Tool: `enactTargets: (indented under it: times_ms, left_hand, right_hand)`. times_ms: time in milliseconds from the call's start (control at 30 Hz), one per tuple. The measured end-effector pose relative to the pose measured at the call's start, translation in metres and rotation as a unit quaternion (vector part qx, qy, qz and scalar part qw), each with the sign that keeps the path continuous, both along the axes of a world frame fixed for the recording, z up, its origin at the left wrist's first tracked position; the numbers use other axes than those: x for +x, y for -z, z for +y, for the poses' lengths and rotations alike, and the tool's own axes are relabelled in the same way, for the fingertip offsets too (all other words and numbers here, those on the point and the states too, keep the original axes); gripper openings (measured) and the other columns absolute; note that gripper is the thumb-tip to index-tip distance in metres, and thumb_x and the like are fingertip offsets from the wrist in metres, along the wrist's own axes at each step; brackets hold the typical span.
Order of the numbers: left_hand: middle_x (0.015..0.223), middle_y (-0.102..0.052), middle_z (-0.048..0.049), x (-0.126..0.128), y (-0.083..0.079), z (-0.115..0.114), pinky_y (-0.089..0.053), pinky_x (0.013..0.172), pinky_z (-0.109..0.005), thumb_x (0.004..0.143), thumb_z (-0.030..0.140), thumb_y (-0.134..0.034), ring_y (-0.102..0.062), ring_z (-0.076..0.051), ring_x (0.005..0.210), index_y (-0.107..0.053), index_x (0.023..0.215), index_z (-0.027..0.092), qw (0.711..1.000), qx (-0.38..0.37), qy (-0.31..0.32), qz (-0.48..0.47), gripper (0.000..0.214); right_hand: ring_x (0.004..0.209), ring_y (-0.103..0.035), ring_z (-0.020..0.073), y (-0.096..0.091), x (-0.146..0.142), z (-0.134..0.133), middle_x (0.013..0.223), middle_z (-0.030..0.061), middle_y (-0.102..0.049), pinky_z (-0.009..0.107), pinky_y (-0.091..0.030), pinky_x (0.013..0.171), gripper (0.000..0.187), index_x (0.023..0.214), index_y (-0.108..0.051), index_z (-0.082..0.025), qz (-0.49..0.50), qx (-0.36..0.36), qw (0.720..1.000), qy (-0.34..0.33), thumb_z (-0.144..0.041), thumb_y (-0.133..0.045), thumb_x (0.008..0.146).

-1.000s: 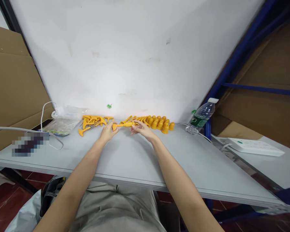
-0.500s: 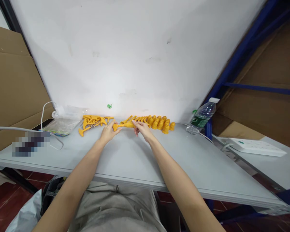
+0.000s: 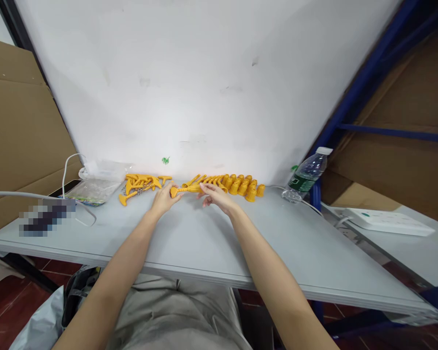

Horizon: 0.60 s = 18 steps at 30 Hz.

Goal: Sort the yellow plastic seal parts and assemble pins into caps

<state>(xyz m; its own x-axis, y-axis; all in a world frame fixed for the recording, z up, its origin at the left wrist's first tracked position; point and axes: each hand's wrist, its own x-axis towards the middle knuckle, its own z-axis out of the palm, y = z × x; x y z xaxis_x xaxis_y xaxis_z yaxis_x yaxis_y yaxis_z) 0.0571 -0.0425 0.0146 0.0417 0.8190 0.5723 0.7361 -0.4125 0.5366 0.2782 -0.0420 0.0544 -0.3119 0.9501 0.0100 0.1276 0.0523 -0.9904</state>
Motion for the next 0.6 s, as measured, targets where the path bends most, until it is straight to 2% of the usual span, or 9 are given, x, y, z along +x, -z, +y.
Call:
enactTargets:
  times_ms: [100,233,333,467,600]
  left_hand:
    - [0.070,-0.058,0.0049,-0.001,0.001,0.000,-0.038,0.061,-0.024,0.077,0.034,-0.069,-0.052,-0.012,0.060,-0.060,0.097,0.022,1.000,0.002,-0.006,0.006,0.025]
    - [0.074,-0.061,0.0040,-0.001,0.002,0.001,-0.040,0.064,-0.024,0.076,0.033,-0.069,-0.053,-0.013,0.062,-0.060,0.097,0.022,1.000,0.015,-0.004,0.011,0.025]
    - [0.072,-0.060,0.0045,-0.001,0.002,0.000,-0.040,0.063,-0.024,0.075,0.033,-0.069,-0.054,-0.013,0.062,-0.060,0.097,0.022,1.000,0.016,-0.017,0.016,0.026]
    - [0.075,-0.062,0.0032,0.000,0.001,-0.003,-0.042,0.066,-0.025,0.075,0.033,-0.070,-0.059,-0.015,0.068,-0.061,0.098,0.023,0.999,0.027,-0.020,0.025,0.026]
    - [0.089,-0.067,-0.0010,0.002,-0.001,-0.005,-0.044,0.070,-0.025,0.078,0.029,-0.070,-0.062,-0.016,0.076,-0.061,0.100,0.022,0.998,0.044,-0.026,0.042,0.025]
  right_hand:
    - [0.048,-0.057,0.0096,0.000,0.004,-0.001,0.077,0.0020,-0.071,0.024,-0.044,0.051,0.046,0.099,-0.058,-0.018,0.013,0.021,0.999,-0.029,-0.053,-0.074,0.074]
    - [0.045,-0.057,0.0102,0.000,0.002,-0.002,0.068,0.0007,-0.069,0.024,-0.043,0.049,0.046,0.084,-0.058,-0.018,0.025,0.053,0.998,-0.013,-0.057,-0.077,0.067]
    - [0.042,-0.055,0.0101,0.002,-0.002,-0.002,0.062,0.0002,-0.067,0.024,-0.042,0.046,0.047,0.075,-0.057,-0.018,0.044,0.044,0.998,-0.006,-0.059,-0.077,0.064]
    - [0.037,-0.050,0.0092,0.008,-0.008,0.003,0.056,0.0001,-0.063,0.023,-0.042,0.041,0.046,0.072,-0.057,-0.018,0.073,0.003,0.997,0.013,-0.061,-0.074,0.069]
    - [0.037,-0.049,0.0091,0.012,-0.016,0.003,0.053,0.0011,-0.059,0.022,-0.040,0.036,0.041,0.072,-0.060,-0.016,0.095,-0.045,0.993,0.059,-0.056,-0.068,0.079]
